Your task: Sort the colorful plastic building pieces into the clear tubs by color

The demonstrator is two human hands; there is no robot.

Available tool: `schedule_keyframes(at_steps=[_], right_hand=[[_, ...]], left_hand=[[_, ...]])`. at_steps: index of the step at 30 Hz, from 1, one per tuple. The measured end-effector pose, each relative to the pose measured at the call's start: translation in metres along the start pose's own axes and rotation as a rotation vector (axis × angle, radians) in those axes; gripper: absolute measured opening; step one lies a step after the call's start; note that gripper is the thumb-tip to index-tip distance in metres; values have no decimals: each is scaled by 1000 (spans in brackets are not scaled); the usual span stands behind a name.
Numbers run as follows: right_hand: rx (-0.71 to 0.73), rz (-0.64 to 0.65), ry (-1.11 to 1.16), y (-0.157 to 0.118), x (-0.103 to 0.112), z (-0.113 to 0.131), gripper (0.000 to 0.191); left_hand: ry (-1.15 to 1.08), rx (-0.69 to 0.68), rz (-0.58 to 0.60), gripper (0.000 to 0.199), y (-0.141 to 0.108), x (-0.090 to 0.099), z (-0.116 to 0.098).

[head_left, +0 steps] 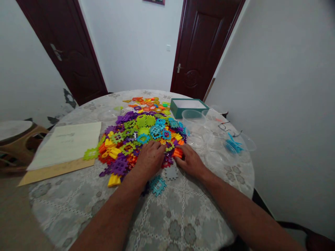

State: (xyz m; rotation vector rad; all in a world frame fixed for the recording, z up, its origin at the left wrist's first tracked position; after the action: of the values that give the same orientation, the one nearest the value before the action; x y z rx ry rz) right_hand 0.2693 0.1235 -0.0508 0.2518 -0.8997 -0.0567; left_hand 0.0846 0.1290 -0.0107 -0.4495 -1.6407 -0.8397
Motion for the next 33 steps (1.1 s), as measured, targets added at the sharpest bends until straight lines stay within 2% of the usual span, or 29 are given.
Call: schedule_keyframes(at_steps=[3, 6, 10, 17, 21, 25, 30, 33], right_hand=[[-4, -34, 90, -3, 6, -3, 42], [-73, -85, 209, -3, 17, -7, 39], [-179, -88, 328, -5, 24, -12, 30], [-231, -78, 182, -3, 18, -17, 23], [-92, -95, 39, -3, 14, -11, 20], [34, -132, -19, 3, 8, -6, 28], [-54, -46, -138, 18, -4, -10, 25], [-16, -43, -244, 11, -5, -3, 16]], left_hand=[[-29, -21, -12, 29, -1, 3, -4], [-58, -45, -22, 34, -2, 6, -7], [-53, -82, 21, 37, -5, 5, -7], [5, -68, 71, 28, -6, -2, -1], [-20, -62, 46, 25, -4, -1, -2], [-51, -63, -15, 28, -2, 5, -4], [-43, -44, -22, 29, -2, 7, -5], [-43, -48, -31, 29, -3, 4, -4]])
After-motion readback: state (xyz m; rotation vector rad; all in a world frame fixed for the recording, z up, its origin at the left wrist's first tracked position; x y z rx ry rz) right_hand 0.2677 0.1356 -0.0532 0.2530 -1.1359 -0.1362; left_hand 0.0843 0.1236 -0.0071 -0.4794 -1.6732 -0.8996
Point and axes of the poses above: each hand's wrist, its own y-axis towards the middle knuckle, its own x-axis out of the back of the hand, z = x × y, the point moved 6 cm from there along y, towards the middle knuckle, and after that the axes turned 12 degrees about -x, right-handed, at the moved point
